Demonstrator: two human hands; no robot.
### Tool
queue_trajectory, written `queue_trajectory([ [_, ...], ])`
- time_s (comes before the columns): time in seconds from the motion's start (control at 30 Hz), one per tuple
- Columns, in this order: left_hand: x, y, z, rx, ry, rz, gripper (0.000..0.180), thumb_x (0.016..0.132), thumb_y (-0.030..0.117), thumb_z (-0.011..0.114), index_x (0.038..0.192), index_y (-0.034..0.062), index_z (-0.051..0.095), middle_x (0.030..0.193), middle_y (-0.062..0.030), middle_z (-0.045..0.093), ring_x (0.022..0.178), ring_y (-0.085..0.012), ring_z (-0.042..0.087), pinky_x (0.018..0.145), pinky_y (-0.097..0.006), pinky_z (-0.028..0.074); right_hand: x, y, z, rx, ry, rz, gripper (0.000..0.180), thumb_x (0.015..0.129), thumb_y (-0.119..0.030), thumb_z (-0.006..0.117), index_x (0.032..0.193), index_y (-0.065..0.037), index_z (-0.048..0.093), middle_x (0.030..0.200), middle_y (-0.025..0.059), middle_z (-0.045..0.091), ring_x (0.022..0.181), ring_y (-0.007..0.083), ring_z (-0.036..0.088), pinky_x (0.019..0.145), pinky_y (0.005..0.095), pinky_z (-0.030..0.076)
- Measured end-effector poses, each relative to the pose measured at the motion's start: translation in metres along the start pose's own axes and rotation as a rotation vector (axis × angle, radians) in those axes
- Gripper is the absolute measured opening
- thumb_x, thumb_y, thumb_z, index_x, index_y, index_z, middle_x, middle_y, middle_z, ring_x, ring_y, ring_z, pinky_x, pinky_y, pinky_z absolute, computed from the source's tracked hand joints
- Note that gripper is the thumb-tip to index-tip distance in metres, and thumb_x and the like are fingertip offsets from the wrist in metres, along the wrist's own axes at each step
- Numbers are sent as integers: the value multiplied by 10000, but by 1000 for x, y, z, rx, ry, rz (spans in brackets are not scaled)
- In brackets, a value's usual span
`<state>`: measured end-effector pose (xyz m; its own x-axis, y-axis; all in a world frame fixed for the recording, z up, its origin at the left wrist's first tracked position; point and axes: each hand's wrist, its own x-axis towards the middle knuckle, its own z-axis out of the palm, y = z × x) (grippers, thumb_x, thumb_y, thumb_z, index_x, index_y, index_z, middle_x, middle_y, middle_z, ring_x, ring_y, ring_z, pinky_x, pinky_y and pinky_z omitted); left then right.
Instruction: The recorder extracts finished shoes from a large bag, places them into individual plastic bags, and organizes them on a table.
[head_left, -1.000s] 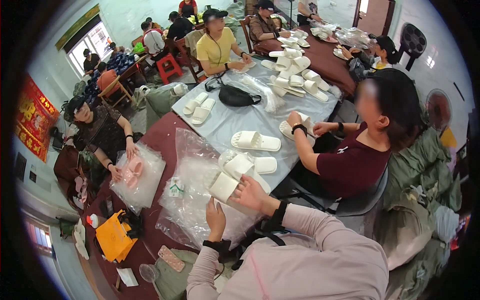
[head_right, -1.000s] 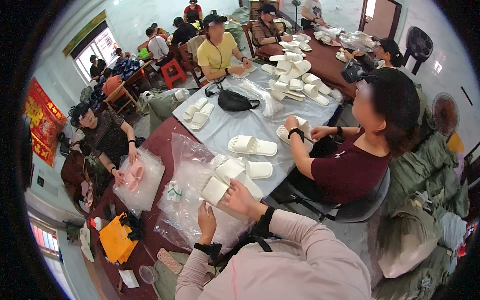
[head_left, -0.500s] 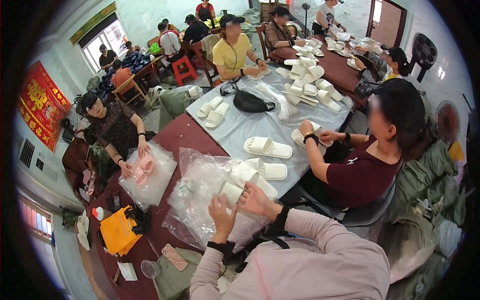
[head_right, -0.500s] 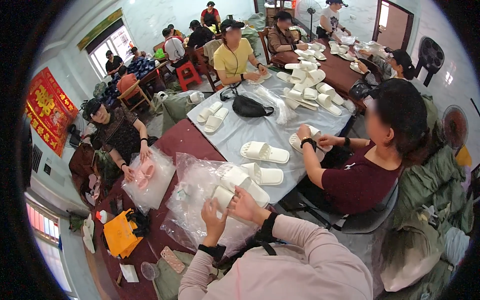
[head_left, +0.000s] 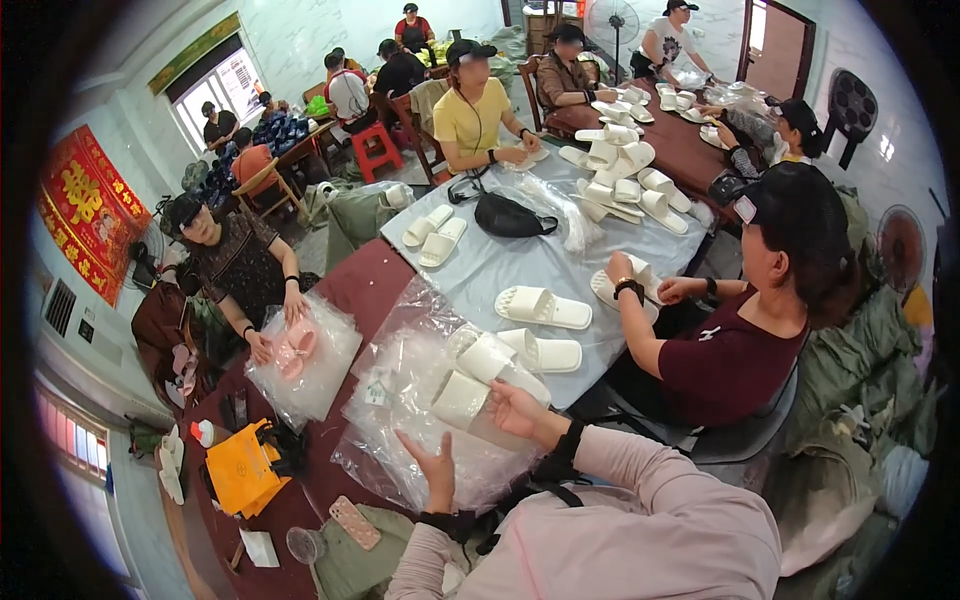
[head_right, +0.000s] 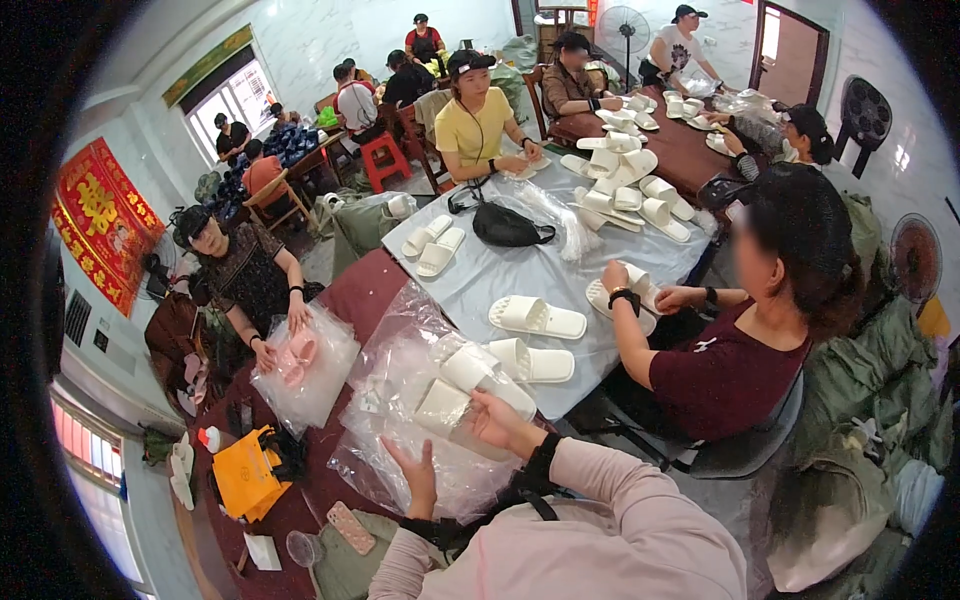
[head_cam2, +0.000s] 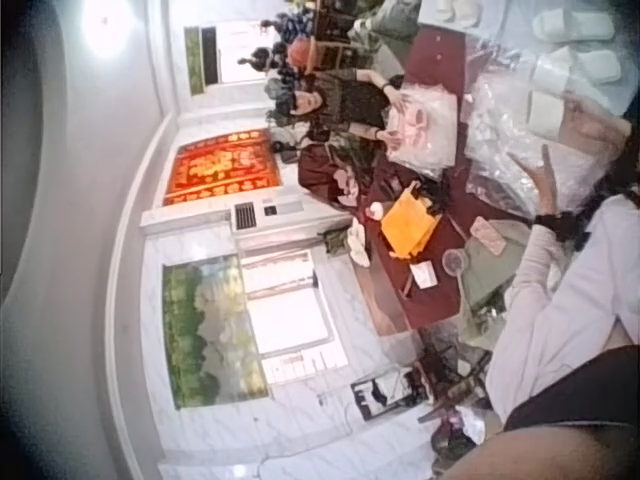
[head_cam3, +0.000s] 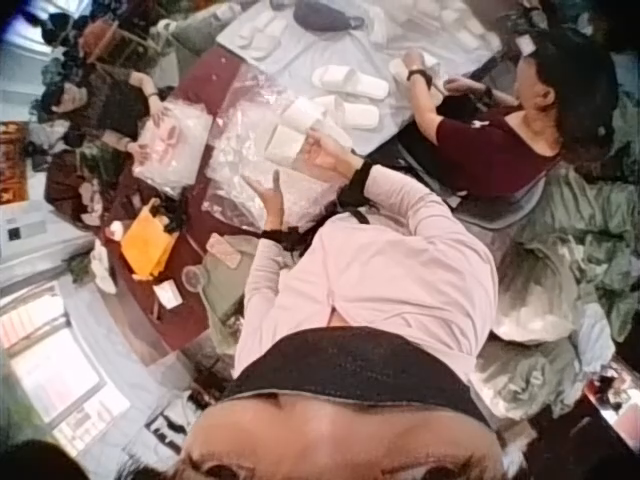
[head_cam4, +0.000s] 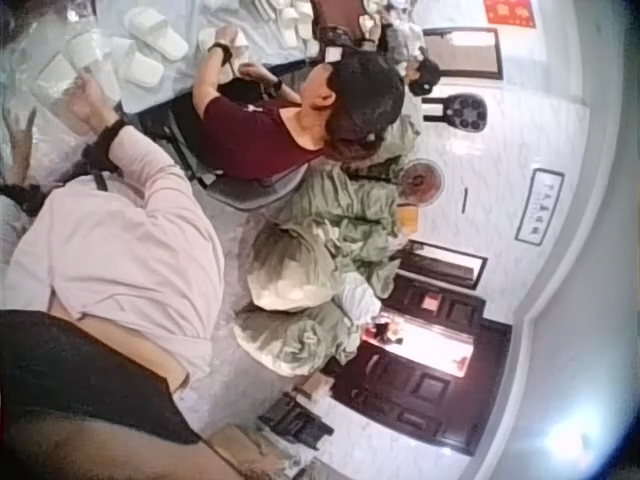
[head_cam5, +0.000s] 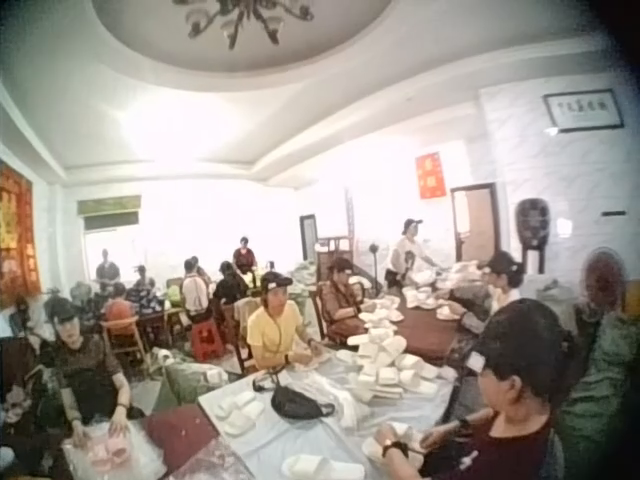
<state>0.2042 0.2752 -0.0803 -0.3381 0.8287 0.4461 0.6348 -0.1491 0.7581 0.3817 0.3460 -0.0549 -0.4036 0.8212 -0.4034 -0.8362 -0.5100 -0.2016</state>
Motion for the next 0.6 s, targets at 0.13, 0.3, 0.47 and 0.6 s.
queue_trajectory([
  [0.13, 20, -29, 0, -994, -308, -991, 762, 803, 523, 551, 1381, 134, 243, 1394, -143, 277, 1264, -307, 308, 997, -462, 303, 34, 18, -34, 289, -778, 221, 241, 924, -162, 424, 1135, -58, 475, 999, 83, 607, 885, 225, 600, 822, 371, 481],
  [0.3, 19, -16, 10, -1452, -527, -1117, 668, 788, 633, 471, 1252, 152, 445, 1218, -47, 507, 1097, -233, 487, 902, -403, 399, 15, 31, 21, 48, -61, 95, 237, 931, -200, 419, 1138, -93, 460, 1073, 67, 553, 998, 245, 547, 893, 413, 430],
  [0.47, 6, -8, 14, -1536, -507, -1172, 512, 845, 461, 495, 1232, 128, 453, 1213, -48, 514, 1067, -224, 512, 925, -418, 387, 20, 29, 25, 20, -13, 73, 265, 943, -218, 386, 1154, -71, 452, 1079, 73, 540, 1023, 249, 518, 912, 426, 407],
  [0.6, 8, 28, 4, -1440, -646, -1252, 434, 860, 380, 502, 1185, 93, 477, 1175, -76, 531, 1048, -245, 524, 919, -419, 396, 35, 33, 6, 117, -112, 134, 305, 954, -267, 358, 1160, -53, 428, 1143, 92, 498, 1098, 256, 464, 958, 425, 358],
])
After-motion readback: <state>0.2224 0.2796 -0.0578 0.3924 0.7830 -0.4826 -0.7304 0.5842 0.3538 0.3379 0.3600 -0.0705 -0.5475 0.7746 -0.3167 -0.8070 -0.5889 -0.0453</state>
